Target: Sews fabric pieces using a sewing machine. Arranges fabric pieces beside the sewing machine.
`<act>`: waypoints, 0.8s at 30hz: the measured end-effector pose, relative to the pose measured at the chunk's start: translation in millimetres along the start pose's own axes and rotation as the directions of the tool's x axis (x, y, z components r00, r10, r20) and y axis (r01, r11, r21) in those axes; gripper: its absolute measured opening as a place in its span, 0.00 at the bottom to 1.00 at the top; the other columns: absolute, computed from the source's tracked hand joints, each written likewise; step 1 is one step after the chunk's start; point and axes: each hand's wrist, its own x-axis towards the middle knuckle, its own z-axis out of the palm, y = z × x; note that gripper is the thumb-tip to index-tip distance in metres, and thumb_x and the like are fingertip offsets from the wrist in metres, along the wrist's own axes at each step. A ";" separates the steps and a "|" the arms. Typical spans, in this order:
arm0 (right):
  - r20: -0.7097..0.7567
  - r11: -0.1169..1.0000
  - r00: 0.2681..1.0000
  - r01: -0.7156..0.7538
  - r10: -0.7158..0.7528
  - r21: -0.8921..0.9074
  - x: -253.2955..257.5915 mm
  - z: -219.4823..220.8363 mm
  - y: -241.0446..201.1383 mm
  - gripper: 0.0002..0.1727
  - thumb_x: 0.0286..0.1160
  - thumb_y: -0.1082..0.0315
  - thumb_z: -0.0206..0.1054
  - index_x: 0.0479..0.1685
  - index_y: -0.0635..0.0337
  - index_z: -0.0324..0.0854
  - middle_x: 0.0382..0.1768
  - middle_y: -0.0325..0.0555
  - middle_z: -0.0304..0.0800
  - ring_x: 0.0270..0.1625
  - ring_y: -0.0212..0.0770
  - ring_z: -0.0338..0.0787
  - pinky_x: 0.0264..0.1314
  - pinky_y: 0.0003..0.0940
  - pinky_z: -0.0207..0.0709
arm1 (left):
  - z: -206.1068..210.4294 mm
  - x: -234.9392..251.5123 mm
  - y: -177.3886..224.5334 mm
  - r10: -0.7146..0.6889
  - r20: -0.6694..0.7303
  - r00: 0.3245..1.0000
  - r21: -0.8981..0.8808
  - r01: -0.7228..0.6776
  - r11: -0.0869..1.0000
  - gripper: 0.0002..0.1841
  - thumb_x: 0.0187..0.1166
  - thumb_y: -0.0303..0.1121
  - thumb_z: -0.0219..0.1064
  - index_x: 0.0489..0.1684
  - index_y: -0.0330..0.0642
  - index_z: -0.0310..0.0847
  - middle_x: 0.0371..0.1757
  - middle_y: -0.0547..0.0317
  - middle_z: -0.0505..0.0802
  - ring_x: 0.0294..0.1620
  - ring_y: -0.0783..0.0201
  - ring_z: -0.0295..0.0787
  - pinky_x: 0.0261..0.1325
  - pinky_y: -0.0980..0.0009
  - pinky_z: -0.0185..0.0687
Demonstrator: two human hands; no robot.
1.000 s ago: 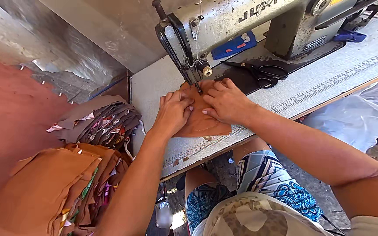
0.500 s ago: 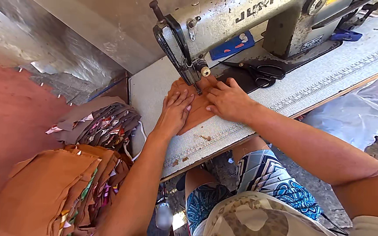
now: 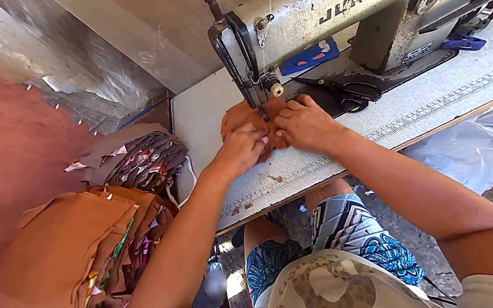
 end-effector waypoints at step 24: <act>0.169 0.993 0.979 -0.107 0.114 -0.048 -4.8 -11.0 -25.7 0.34 0.92 0.44 0.48 0.61 0.68 0.84 0.63 0.60 0.88 0.77 0.63 0.79 0.85 0.81 0.41 | 9.6 0.9 0.0 -0.065 -0.063 0.996 0.002 0.065 0.998 0.21 0.92 0.41 0.54 0.70 0.42 0.86 0.54 0.44 0.90 0.60 0.48 0.86 0.70 0.46 0.76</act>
